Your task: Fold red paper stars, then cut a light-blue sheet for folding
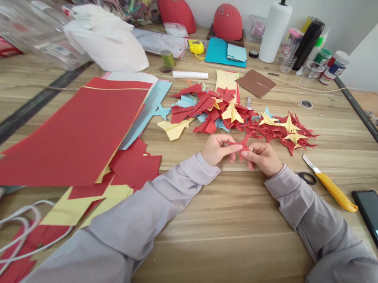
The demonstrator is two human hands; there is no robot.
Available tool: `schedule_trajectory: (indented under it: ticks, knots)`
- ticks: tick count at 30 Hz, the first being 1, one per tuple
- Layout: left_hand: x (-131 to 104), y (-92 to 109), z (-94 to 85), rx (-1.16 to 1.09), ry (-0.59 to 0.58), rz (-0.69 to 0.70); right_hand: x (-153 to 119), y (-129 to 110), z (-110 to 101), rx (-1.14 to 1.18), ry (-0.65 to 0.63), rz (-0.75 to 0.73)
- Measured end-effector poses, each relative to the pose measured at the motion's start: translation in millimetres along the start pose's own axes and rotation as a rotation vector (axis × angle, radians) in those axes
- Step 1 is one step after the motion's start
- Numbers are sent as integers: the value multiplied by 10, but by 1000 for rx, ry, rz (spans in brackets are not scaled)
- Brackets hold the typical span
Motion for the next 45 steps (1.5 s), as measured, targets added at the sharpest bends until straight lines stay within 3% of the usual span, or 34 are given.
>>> schedule_trajectory:
  ticks: [6, 14, 28, 36, 40, 45]
  knots:
    - [-6, 8, 7, 17, -11, 5, 2, -6, -3, -15, -31, -9]
    - [15, -25, -18, -68, 102, -5, -1, -17, -6, -17, 50, 16]
    - [23, -2, -8, -174, 107, -81, 0, 17, -58, 94, 133, -18]
    - [41, -39, -91, -218, 274, 49, 13, 47, -95, 228, 248, -51]
    - [-15, -20, -7, -81, 167, 153, 6, 30, -78, 104, 286, -52]
    - [-68, 57, 86, 192, 11, 261, -6, 13, 24, -109, 147, -47]
Point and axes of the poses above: each hand's wrist, its own x-axis towards the middle knuckle, its own z-axis out of the palm, y = z × x, the point moved 3 cm from there along x, towards the middle knuckle, and after that the axes turned 9 degrees about -x, right-handed, at the moved point
